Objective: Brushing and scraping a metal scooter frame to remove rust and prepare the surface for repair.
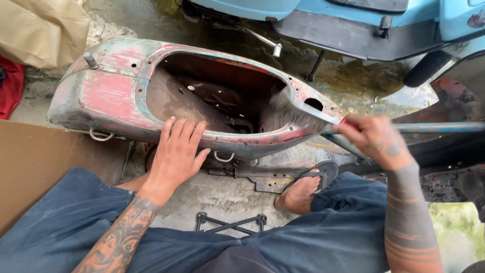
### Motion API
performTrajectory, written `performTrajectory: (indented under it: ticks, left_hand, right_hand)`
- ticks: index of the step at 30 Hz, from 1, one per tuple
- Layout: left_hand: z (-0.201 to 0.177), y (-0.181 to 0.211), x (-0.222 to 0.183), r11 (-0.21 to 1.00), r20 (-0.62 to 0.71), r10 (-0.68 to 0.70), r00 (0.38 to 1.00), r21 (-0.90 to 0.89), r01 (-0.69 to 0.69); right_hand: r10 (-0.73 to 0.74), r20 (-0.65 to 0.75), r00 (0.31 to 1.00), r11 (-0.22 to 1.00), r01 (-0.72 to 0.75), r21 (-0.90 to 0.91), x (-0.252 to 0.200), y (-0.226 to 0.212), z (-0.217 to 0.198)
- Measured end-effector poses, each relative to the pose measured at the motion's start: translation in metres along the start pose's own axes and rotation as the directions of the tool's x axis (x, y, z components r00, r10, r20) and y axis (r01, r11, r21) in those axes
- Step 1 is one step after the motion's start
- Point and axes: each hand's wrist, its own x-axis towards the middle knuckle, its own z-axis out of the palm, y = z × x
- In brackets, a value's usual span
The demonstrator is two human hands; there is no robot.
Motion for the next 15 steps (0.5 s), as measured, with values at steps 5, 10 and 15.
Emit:
performTrajectory:
  ticks: [5, 10, 15]
  left_hand:
    - [0.0, 0.001, -0.001, 1.0, 0.02, 0.002, 1.0, 0.019, -0.003]
    - [0.001, 0.0, -0.002, 1.0, 0.021, 0.007, 1.0, 0.022, -0.007]
    - [0.002, 0.001, -0.004, 1.0, 0.032, 0.002, 0.999, 0.021, -0.002]
  right_hand:
    - [0.212, 0.24, 0.947, 0.973, -0.228, 0.041, -0.005, 0.032, 0.002]
    - [0.107, -0.084, 0.991, 0.992, -0.112, -0.054, -0.022, 0.088, 0.031]
    - [-0.043, -0.071, 0.997, 0.998, 0.047, 0.048, -0.017, 0.038, 0.031]
